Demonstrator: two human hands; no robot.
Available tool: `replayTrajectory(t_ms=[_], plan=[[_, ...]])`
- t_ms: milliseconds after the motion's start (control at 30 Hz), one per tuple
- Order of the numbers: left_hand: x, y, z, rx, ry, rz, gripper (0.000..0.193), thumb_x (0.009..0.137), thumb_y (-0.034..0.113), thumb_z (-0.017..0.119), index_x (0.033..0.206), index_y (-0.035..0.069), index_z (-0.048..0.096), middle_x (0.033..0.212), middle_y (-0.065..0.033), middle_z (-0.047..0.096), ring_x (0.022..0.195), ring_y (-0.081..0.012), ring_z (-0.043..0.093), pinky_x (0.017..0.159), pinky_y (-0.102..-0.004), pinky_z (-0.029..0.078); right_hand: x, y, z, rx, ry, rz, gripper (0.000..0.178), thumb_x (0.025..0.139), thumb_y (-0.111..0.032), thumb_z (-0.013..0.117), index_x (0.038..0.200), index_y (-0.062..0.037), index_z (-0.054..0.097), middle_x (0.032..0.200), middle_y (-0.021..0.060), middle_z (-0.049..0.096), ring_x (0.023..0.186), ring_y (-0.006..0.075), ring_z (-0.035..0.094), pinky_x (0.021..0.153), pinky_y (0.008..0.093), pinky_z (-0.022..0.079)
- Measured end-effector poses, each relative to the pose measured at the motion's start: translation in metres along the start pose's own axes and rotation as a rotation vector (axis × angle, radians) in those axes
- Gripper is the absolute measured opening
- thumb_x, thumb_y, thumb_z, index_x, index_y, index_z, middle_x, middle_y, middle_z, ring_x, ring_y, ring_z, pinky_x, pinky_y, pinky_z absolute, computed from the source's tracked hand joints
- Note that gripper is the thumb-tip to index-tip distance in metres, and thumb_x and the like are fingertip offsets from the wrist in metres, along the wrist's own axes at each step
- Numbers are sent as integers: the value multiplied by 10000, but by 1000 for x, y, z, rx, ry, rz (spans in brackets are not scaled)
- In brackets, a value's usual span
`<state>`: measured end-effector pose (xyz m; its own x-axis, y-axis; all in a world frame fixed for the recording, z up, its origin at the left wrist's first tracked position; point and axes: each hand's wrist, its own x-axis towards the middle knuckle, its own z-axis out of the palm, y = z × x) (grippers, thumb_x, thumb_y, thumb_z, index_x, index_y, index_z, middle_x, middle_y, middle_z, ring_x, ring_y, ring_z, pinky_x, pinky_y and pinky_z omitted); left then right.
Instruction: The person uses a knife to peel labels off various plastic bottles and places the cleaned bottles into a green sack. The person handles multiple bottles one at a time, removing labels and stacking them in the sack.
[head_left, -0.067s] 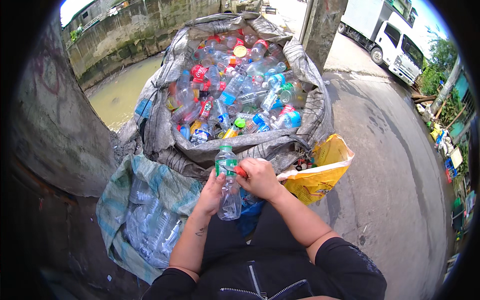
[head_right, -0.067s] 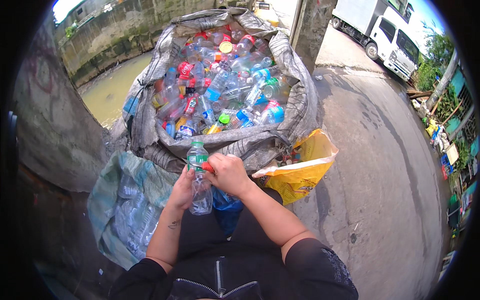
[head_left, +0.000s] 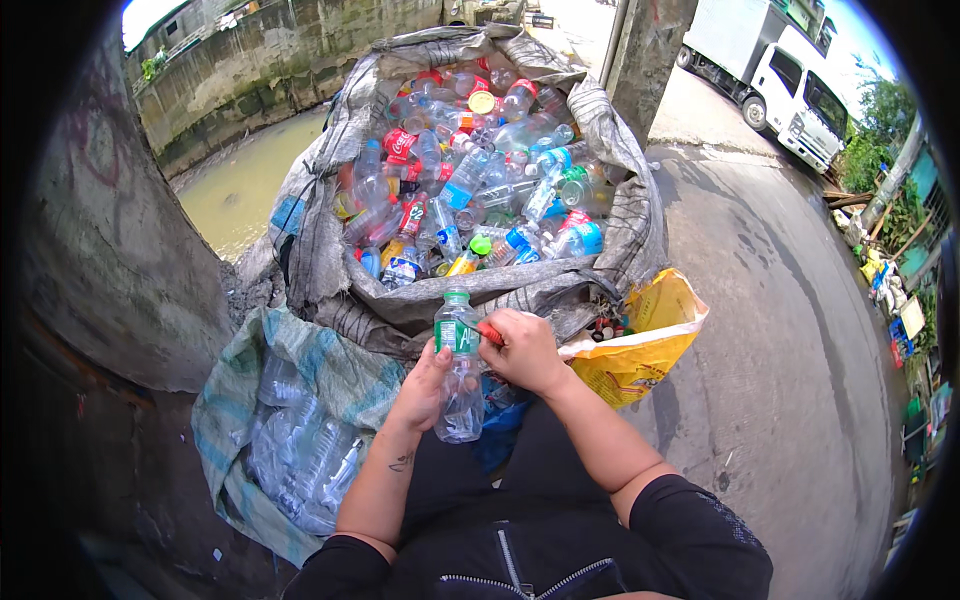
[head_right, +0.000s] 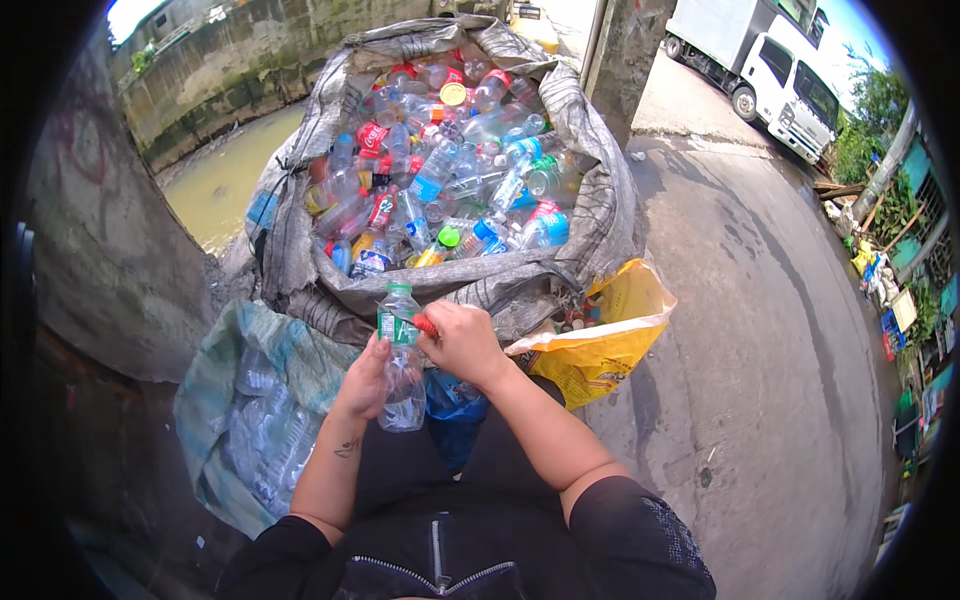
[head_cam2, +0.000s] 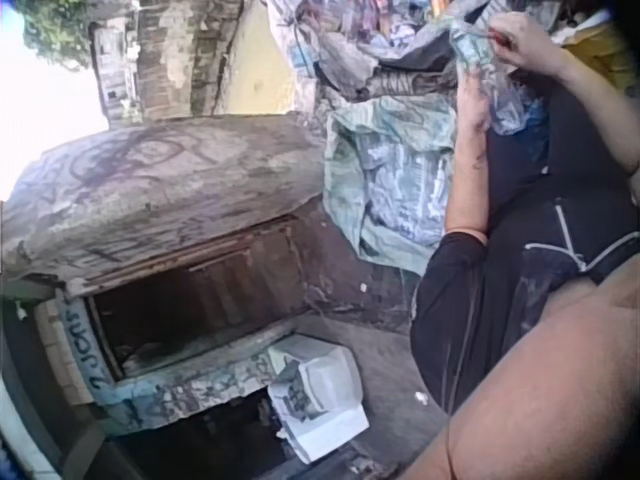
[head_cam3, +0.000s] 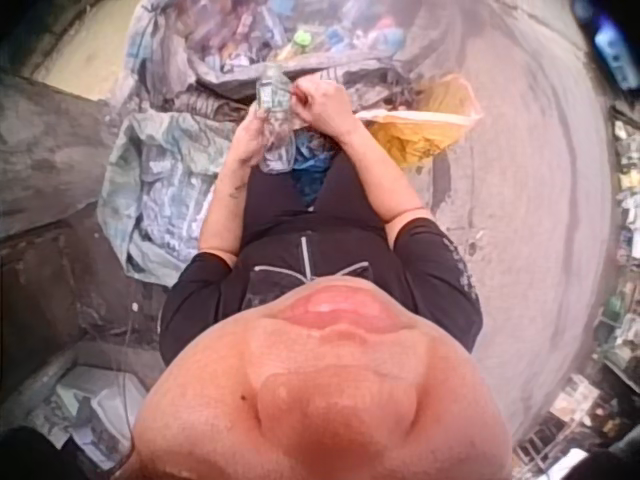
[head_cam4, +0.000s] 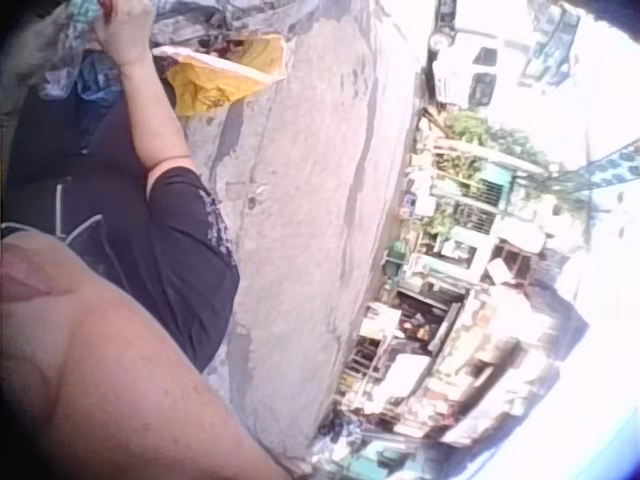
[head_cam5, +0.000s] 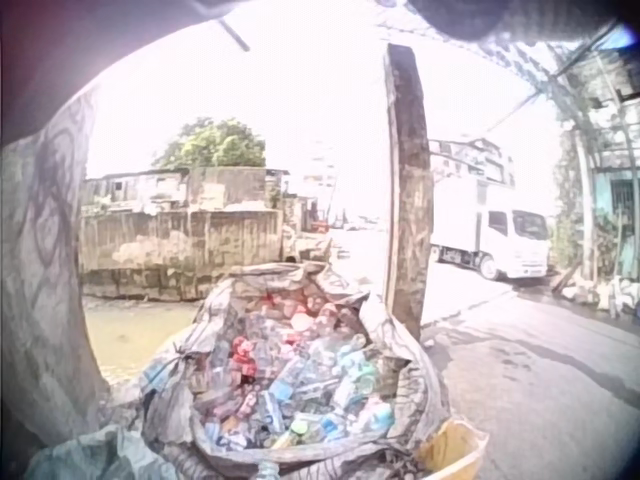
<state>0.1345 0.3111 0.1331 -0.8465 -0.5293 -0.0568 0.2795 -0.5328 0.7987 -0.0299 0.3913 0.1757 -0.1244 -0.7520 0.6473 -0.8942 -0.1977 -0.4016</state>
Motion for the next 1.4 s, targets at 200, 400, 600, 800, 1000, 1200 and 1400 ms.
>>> replayTrajectory(t_ms=[200,400,600,800,1000,1200,1400], plan=[[3,2,-8,-134,-85,-30,487,957,490,451,1229,92,518,1008,-55,614,866,-178,629,772,-332,511,2,-14,6,825,-17,523,190,848,-174,687,856,-29,564,696,-29,552,630,20,477,540,224,398],[1,7,-5,-160,-62,-64,520,964,504,418,1226,66,516,1003,-66,626,856,-193,634,731,-316,515,5,-16,5,898,-128,633,125,859,-115,658,881,-4,605,745,0,618,650,39,508,581,237,432],[-3,-1,-35,-303,-222,-202,717,827,386,663,1347,-16,378,1042,-147,624,894,-283,655,866,-450,519,13,-3,4,237,59,107,169,795,-127,690,809,1,580,697,152,565,658,339,586,572,397,444],[-1,12,-42,-147,-511,-195,593,774,288,703,1211,-50,485,1019,-142,634,893,-267,651,823,-386,523,10,17,19,144,266,134,134,803,-113,683,788,-22,586,641,134,550,567,314,570,526,379,439],[1,25,-39,906,-250,-221,872,733,218,740,1425,-34,274,1019,-127,637,896,-183,618,824,-317,485,4,34,26,822,255,563,76,900,-82,614,898,-11,587,694,44,623,559,62,554,501,218,439],[-4,40,-38,1635,72,-142,909,671,321,725,1428,40,309,1013,-169,662,982,-341,629,855,-396,478,-3,10,40,1469,280,1063,49,930,-85,525,911,-40,523,795,114,639,604,149,584,580,283,496],[-51,52,-129,1311,16,-169,752,743,278,702,1371,16,382,1067,-151,637,896,-243,637,833,-353,486,-10,124,7,1348,802,830,65,933,-81,541,889,-53,503,720,65,566,606,154,566,557,290,495]])
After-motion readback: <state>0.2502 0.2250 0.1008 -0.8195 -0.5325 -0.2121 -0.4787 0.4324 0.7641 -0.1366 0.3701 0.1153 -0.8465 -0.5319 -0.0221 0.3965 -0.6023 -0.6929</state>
